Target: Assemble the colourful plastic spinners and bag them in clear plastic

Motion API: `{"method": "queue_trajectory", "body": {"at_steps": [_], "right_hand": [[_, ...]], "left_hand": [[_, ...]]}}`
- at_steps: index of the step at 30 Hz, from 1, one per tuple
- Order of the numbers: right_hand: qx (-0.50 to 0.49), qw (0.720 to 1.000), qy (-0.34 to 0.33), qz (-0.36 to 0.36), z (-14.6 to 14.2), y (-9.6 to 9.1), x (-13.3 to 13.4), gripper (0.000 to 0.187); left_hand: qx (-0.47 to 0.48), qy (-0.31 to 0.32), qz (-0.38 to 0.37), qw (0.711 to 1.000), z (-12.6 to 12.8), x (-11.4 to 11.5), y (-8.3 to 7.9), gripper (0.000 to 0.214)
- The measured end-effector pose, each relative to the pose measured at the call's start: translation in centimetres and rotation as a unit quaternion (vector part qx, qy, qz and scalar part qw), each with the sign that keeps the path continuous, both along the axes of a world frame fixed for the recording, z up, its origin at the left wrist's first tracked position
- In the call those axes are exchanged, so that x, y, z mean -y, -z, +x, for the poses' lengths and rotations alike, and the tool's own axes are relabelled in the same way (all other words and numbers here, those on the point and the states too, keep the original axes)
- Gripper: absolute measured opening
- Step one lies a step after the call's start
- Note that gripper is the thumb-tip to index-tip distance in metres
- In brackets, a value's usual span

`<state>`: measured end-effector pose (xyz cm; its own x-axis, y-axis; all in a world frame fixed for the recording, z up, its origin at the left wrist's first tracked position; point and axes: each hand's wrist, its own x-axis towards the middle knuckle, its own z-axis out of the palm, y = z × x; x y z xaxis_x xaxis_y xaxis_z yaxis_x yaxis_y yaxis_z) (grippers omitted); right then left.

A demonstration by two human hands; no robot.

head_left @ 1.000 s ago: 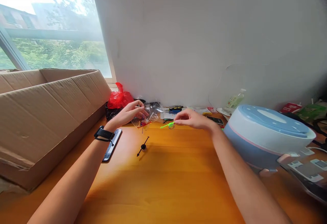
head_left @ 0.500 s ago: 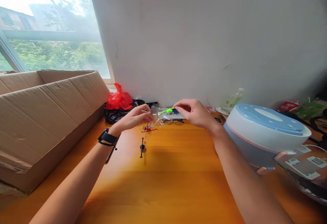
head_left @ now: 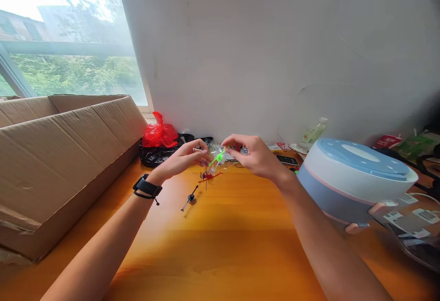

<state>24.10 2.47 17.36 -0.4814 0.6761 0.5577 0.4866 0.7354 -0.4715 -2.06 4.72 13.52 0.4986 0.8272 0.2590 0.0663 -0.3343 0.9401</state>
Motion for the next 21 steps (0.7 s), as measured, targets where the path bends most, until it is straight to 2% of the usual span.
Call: {"method": "queue_trajectory", "body": {"at_steps": [6, 10, 14, 18, 21], "right_hand": [[-0.062, 0.998, 0.015, -0.004, -0.4, 0.5, -0.6, 0.013], [-0.026, 0.999, 0.019, 0.008, -1.1, 0.9, -0.3, 0.004], [0.007, 1.000, 0.015, 0.003, -1.1, 0.6, 0.2, 0.005], [-0.024, 0.999, 0.027, -0.029, -0.4, 0.2, 0.0, 0.009], [-0.060, 0.997, 0.046, -0.018, -0.5, 0.4, -0.2, 0.012]], "left_hand": [[0.013, 0.021, -0.016, 1.000, 0.1, 0.5, -0.3, 0.028], [-0.007, 0.010, -0.001, 1.000, 0.5, 1.3, -0.8, 0.028], [-0.019, -0.001, 0.008, 1.000, 1.0, 2.2, -1.5, 0.030], [-0.013, 0.005, 0.008, 1.000, 1.2, 2.5, -1.7, 0.031], [-0.006, 0.019, 0.005, 1.000, 1.2, 2.4, -1.6, 0.030]]}}
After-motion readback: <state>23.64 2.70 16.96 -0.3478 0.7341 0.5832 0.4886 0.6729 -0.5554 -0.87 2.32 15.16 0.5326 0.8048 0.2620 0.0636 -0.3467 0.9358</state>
